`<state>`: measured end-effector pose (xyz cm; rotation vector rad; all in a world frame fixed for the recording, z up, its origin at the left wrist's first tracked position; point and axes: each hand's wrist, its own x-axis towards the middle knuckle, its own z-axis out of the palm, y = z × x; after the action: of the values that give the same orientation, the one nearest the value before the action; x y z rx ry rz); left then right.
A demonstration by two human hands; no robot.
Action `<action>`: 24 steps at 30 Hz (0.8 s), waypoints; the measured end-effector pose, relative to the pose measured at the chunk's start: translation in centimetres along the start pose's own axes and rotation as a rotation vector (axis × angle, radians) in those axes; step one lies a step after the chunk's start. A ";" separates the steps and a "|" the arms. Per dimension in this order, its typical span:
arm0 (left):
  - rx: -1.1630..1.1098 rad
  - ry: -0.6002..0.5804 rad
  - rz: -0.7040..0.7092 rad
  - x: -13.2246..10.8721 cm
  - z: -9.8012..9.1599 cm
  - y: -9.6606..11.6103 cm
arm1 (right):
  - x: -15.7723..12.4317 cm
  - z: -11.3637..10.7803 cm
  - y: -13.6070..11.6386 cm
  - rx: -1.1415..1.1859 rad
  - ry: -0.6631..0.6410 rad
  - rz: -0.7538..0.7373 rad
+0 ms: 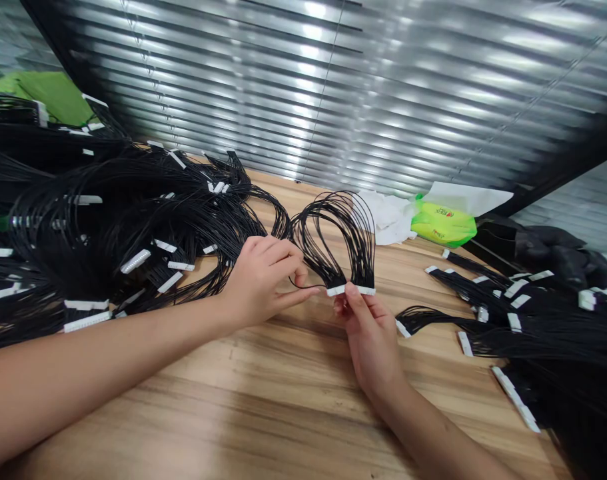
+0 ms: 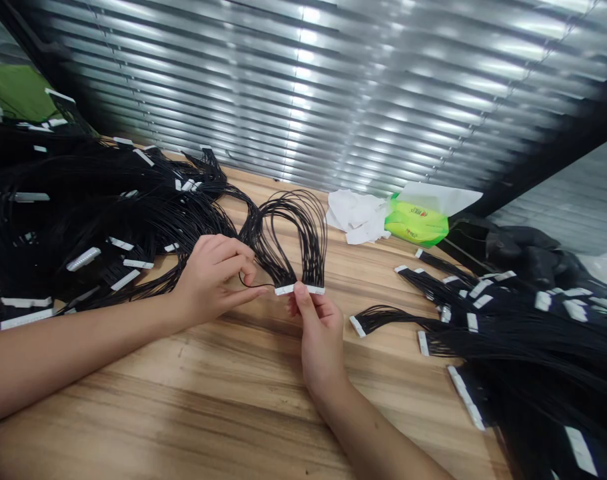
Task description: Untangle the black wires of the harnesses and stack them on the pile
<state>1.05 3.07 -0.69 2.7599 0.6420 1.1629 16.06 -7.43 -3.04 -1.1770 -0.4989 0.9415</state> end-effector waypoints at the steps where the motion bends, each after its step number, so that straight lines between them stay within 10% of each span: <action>1: -0.006 0.002 -0.016 0.0 0.0 0.1 | 0.1 0.1 -0.2 0.031 0.023 0.012; 13: -0.394 -0.232 -0.551 -0.1 0.5 -0.3 | 0.3 0.5 -0.7 0.210 0.054 0.001; 24: -0.434 0.191 -0.534 -0.2 1.5 -2.0 | -0.5 0.1 0.0 0.028 -0.101 -0.015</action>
<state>1.33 4.94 -2.35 1.9702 0.9376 1.2531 15.70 -7.76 -2.96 -1.1026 -0.5727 0.9950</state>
